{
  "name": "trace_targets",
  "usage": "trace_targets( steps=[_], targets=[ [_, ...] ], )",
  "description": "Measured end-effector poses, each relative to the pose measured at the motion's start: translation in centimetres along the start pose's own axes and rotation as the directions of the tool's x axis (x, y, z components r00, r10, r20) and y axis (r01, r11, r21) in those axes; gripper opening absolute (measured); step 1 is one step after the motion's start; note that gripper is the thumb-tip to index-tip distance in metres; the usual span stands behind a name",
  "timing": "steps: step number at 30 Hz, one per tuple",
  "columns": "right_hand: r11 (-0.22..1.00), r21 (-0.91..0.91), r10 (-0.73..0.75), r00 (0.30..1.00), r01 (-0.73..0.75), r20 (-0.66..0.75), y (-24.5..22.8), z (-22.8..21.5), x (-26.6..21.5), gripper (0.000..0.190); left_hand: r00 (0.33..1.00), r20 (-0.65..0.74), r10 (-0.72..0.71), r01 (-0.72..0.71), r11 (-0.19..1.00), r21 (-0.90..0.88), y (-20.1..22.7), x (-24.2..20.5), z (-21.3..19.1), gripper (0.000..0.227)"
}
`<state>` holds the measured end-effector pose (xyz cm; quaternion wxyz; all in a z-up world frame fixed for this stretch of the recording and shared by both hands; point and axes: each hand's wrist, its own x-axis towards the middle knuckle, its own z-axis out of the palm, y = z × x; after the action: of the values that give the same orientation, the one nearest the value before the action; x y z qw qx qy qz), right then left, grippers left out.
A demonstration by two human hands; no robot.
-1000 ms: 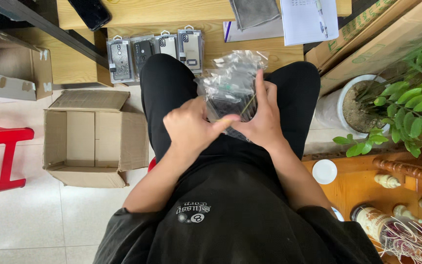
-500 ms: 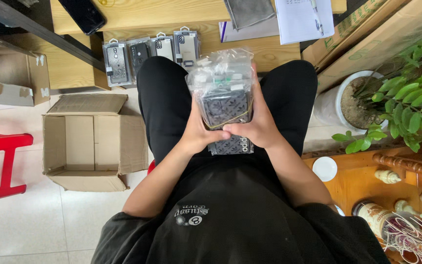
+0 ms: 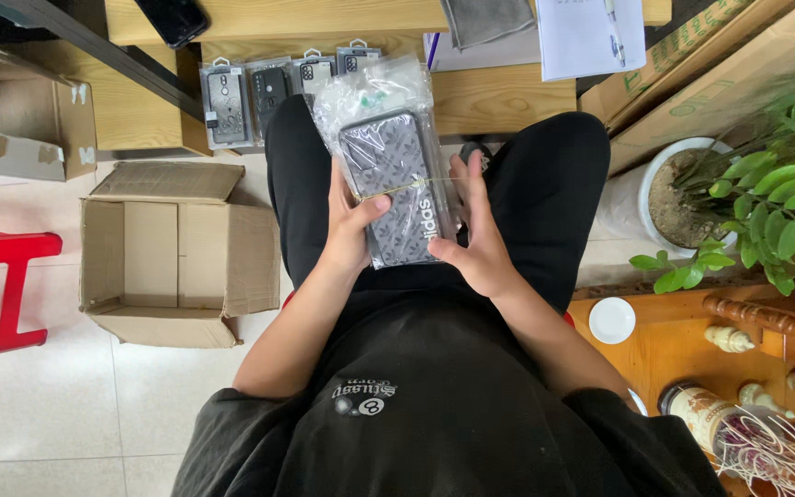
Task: The person wipes several individual phone cases using a grey cloth, stacks them together, and then writes a list of items in a notebook.
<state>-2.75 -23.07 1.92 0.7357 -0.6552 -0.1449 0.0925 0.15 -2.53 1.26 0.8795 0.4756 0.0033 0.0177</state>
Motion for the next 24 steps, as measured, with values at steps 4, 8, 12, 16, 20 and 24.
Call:
trace_targets(
  steps=[4, 8, 12, 16, 20, 24],
  targets=[
    [0.993, -0.097, 0.054, 0.996, -0.060, -0.065, -0.3, 0.5, -0.6, 0.107, 1.000, -0.008, 0.013, -0.014, 1.000, -0.018, 0.8, 0.3, 0.7, 0.096],
    [0.989, -0.148, -0.031, 0.985, 0.006, -0.169, -0.3, -0.9, -0.7, 0.080, 1.000, 0.009, -0.023, 0.024, 1.000, -0.016, 0.4, -0.2, -0.1, 0.097],
    [0.951, -0.258, -0.203, 0.974, 0.172, -0.098, -2.0, 0.0, 1.2, 0.064, 0.998, 0.050, -0.047, 0.047, 0.999, 0.006, -1.7, -0.6, 0.1, 0.101],
    [0.836, -0.403, -0.454, 0.882, 0.371, -0.129, -2.7, 0.4, 2.3, 0.027, 0.997, 0.063, -0.045, 0.046, 0.999, -0.006, -0.7, -0.4, 0.8, 0.108],
    [0.776, -0.484, -0.481, 0.876, 0.406, -0.036, -2.1, -0.7, 2.4, 0.010, 0.995, 0.092, -0.035, 0.034, 0.999, 0.018, -0.8, -0.4, 0.3, 0.106],
    [0.727, -0.518, -0.514, 0.858, 0.452, 0.027, -3.2, -0.6, 2.1, 0.003, 0.993, 0.111, -0.047, 0.049, 0.999, -0.017, -1.8, -0.5, -0.8, 0.104]
  ],
)
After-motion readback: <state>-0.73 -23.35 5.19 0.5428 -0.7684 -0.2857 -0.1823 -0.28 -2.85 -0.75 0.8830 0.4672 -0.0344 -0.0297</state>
